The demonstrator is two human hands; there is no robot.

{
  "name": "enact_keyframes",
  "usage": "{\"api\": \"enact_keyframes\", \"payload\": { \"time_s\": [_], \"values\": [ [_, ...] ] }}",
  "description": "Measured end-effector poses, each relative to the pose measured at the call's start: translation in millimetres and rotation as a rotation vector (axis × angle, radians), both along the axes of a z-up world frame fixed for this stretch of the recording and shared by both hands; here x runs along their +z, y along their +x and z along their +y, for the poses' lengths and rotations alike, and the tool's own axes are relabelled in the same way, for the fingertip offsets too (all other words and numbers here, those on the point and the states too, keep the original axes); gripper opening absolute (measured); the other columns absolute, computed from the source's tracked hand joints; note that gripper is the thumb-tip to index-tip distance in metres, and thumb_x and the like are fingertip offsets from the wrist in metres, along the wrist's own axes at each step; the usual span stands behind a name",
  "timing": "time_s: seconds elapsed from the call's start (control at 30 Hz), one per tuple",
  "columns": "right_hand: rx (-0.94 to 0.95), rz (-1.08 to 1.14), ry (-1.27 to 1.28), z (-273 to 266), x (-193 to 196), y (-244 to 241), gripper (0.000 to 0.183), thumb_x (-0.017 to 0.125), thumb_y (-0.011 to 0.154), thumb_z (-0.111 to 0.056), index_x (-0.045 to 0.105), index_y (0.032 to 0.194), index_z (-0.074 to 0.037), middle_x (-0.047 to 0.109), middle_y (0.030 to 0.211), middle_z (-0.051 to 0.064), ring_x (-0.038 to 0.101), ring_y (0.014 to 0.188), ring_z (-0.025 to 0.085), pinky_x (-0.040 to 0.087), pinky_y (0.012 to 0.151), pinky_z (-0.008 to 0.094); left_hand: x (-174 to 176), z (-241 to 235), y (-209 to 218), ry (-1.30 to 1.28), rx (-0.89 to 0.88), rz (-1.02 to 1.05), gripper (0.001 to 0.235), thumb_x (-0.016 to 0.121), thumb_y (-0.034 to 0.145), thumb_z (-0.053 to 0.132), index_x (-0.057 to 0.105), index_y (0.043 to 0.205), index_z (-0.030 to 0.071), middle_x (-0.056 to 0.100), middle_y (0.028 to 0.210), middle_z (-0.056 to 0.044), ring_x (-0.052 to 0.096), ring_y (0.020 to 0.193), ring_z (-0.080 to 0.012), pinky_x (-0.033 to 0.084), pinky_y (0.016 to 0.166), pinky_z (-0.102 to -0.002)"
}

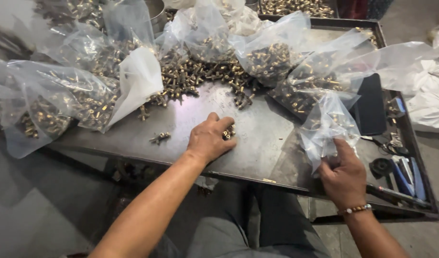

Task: Sorting and putting small metal fittings into plastic bags.

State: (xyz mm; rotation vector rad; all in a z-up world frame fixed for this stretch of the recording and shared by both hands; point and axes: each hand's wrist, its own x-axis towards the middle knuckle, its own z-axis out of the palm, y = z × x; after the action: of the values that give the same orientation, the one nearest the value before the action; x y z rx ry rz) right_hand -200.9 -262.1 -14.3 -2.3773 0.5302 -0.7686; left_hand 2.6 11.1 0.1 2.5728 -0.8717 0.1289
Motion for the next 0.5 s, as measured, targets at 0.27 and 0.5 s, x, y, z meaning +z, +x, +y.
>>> {"api": "enact_keyframes", "payload": {
  "time_s": [0.27,0.5],
  "values": [
    [0.046,-0.007,0.143,-1.8,51.8,-1.0,0.071,0.074,0.078,-0.01,0.055,0.147,-0.004,0.067,0.098,0.007,0.062,0.061,0.014,0.052,0.06,0.031,-19.0,-5.3,18.6,-0.49,0.127,0.429,0.042,0.079,0.077,0.03,0.075,0.117,0.021,0.072,0.088,-0.006,0.069,0.072,-0.0185,0.053,0.066,-0.032],
    [0.128,0.224,0.24,-3.0,111.8,12.5,0.092,0.08,0.08,-0.008,0.044,0.164,-0.01,0.073,0.085,0.022,0.064,0.06,0.014,0.054,0.055,0.032,72.4,-65.4,-42.3,-1.158,-0.206,1.129,0.047,0.08,0.078,0.017,0.069,0.124,0.011,0.073,0.091,0.0,0.057,0.063,-0.0062,0.044,0.046,-0.02]
  ]
}}
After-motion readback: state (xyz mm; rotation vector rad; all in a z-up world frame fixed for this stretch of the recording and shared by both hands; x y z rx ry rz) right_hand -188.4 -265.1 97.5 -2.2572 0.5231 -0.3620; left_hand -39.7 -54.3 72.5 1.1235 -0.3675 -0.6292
